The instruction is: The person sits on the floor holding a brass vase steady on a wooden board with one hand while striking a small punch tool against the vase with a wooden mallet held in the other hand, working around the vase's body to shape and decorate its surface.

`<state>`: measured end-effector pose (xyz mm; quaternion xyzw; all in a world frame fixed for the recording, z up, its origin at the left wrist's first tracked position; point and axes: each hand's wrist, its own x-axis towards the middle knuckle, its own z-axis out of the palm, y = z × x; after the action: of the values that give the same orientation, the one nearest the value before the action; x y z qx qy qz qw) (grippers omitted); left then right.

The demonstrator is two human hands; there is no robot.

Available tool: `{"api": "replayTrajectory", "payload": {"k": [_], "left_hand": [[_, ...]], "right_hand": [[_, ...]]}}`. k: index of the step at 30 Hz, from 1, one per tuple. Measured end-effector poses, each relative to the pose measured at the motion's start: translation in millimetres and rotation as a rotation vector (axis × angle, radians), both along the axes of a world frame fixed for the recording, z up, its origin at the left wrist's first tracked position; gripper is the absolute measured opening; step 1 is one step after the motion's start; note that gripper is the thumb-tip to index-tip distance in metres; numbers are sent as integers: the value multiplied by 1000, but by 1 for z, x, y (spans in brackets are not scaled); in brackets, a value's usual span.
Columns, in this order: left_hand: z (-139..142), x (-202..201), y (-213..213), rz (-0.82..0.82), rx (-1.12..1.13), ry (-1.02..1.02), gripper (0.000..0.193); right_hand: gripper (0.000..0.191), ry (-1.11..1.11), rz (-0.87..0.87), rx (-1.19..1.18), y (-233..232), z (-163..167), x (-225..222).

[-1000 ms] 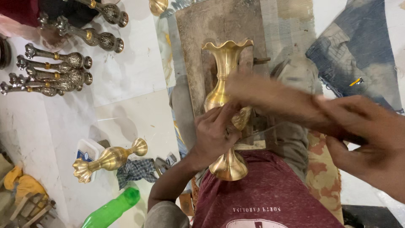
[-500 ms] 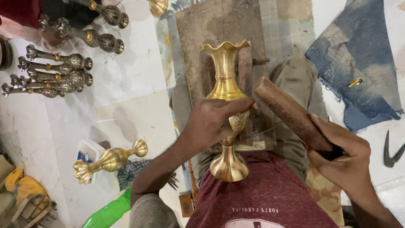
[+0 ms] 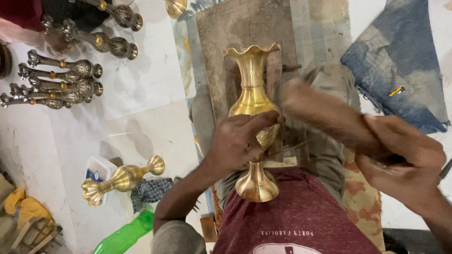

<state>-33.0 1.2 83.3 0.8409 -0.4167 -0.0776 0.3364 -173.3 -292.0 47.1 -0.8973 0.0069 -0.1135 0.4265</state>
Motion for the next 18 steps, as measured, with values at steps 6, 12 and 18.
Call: {"api": "replayTrajectory", "payload": {"k": [6,12,18], "left_hand": [[-28,-16,6,138,-109,-141,59],[-31,-45,0,367,-221,-184,58],[-53,-58,-10,521,-397,-169,53]], "right_hand": [[67,76,118,-9,-1,28,22],[84,338,264,-385,-4,60,42],[82,158,382,-252,0,77,53]]}}
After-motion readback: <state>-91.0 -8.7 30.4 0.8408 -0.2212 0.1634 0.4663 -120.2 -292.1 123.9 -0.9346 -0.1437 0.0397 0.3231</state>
